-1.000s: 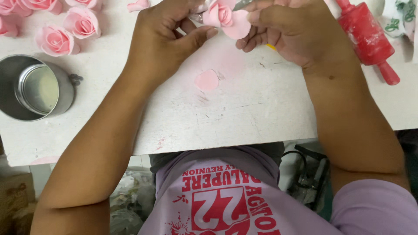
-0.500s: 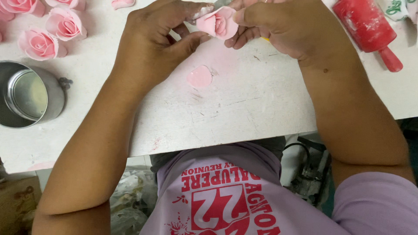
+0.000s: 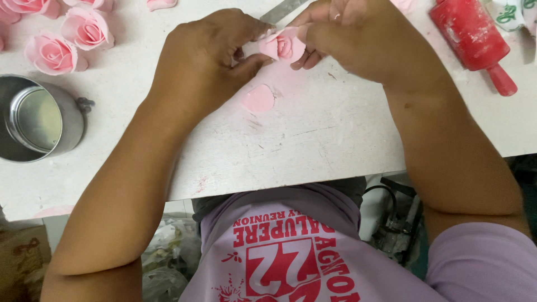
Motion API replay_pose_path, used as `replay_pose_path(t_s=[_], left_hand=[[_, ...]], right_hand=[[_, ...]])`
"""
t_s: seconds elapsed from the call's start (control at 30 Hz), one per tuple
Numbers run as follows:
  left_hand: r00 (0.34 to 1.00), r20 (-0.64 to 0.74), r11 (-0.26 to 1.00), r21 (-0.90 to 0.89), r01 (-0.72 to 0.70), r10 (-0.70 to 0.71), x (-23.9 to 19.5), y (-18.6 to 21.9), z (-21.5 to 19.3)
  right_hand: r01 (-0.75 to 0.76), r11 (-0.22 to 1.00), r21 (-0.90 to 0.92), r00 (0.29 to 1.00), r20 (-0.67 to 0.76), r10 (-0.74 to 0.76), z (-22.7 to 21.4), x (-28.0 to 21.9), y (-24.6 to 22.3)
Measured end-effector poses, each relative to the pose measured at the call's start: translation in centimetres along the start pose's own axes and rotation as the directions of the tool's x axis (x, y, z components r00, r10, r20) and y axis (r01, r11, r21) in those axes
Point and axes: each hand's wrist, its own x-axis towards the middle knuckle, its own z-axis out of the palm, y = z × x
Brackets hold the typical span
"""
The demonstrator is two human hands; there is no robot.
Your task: The person assembles a pink fondant rose by wrapping thin petals around a central bud and shaping them with fingers. They then roll out more pink fondant, cut a circular piece, and use a small brush to apply a liquid to the edges of the cutout.
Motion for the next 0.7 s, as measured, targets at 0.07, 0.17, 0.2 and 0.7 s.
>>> replay_pose_path(t_s=[0.07, 0.17, 0.2, 0.7], left_hand=[[1.0, 0.018, 1.0, 0.007, 0.013, -0.013, 0.1, 0.3, 0.1], [1.0, 0.02, 1.0, 0.027, 0.007, -0.008, -0.1, 0.4, 0.4], [1.0, 0.002, 0.999, 0.04, -0.011, 0.011, -0.1, 0.3, 0.6], [0.987, -0.149, 0.967, -0.254, 0.029, -0.069, 0.3, 1.1, 0.5]], right_hand=[[-0.11, 0.992, -0.055, 0.993, -0.043, 0.108, 0.4, -0.4, -1.3], [-0.22, 0.97, -0.107, 0.972, -0.102, 0.21, 0.6, -0.7, -2.1], [-0.221, 0.969, -0.109, 0.971, -0.114, 0.208, 0.6, -0.8, -2.1], [0.231, 0.971, -0.055, 0.959, -0.152, -0.237, -0.4, -2.0, -0.4]])
